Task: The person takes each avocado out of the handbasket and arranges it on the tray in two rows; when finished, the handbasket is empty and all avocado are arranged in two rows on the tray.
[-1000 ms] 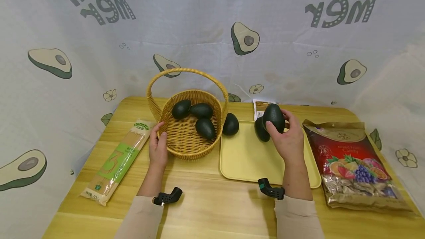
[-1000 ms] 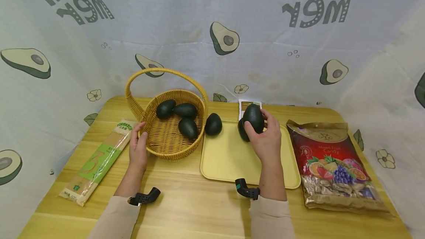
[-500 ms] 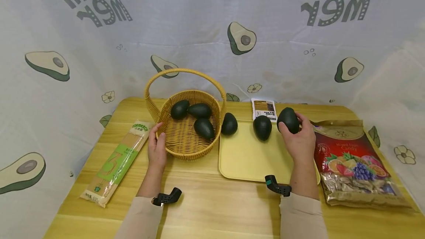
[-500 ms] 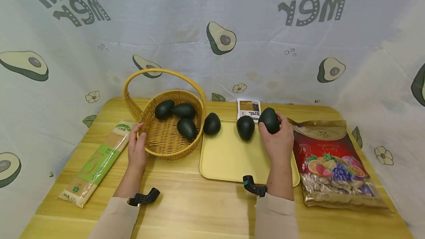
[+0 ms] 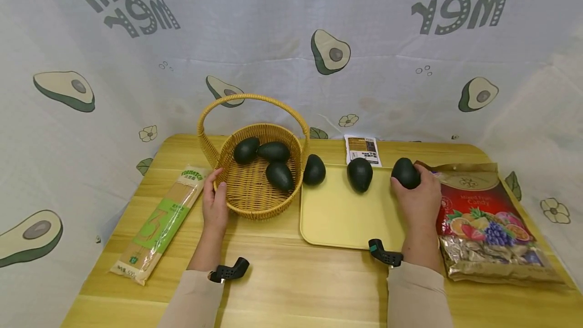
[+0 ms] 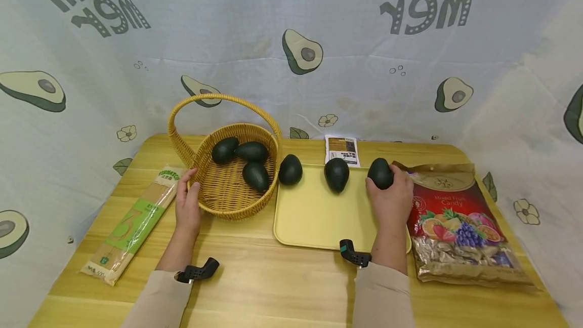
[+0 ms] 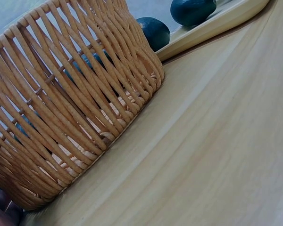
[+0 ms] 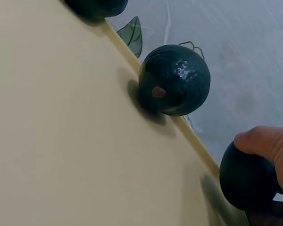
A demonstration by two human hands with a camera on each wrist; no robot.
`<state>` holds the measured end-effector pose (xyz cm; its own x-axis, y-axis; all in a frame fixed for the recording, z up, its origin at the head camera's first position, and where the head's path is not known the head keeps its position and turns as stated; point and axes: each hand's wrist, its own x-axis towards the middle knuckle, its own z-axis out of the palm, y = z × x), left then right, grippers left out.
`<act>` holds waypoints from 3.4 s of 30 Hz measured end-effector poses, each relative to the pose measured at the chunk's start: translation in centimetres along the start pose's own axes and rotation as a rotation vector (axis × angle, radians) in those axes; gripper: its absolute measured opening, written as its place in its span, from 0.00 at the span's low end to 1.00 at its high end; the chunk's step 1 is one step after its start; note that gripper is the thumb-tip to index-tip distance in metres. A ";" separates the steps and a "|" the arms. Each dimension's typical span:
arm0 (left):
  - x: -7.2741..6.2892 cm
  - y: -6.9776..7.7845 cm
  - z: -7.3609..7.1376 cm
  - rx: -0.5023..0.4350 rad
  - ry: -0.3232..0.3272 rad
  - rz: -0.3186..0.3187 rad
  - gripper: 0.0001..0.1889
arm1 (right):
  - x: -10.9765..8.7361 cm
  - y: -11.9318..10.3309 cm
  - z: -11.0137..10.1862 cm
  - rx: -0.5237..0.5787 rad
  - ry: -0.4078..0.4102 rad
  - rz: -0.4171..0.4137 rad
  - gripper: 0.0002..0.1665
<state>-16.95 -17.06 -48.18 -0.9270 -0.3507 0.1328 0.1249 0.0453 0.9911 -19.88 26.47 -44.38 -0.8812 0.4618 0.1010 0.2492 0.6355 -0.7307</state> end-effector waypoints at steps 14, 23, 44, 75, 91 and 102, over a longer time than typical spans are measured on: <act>0.0 0.0 0.0 0.001 -0.004 -0.007 0.22 | -0.1 0.0 0.9 0.002 0.047 0.049 0.40; -0.1 -0.1 -0.1 0.004 -0.005 0.008 0.22 | 0.1 0.0 0.5 0.007 0.036 0.053 0.36; 0.0 -0.1 0.0 -0.020 0.004 0.003 0.22 | 0.2 0.0 0.4 0.046 0.074 0.069 0.35; 0.0 -0.3 0.0 -0.029 0.000 0.011 0.23 | -0.1 -0.4 0.9 0.098 0.157 0.013 0.30; -0.1 -0.3 0.1 -0.029 0.002 0.017 0.23 | -0.4 -1.1 1.1 0.091 0.148 0.029 0.28; -0.1 -0.2 0.0 -0.014 -0.002 0.001 0.23 | -0.7 -1.2 1.6 0.093 0.146 0.005 0.26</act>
<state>-16.85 -17.02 -48.44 -0.9275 -0.3490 0.1338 0.1308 0.0324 0.9909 -20.21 24.37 -44.65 -0.8106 0.5542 0.1893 0.2095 0.5763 -0.7900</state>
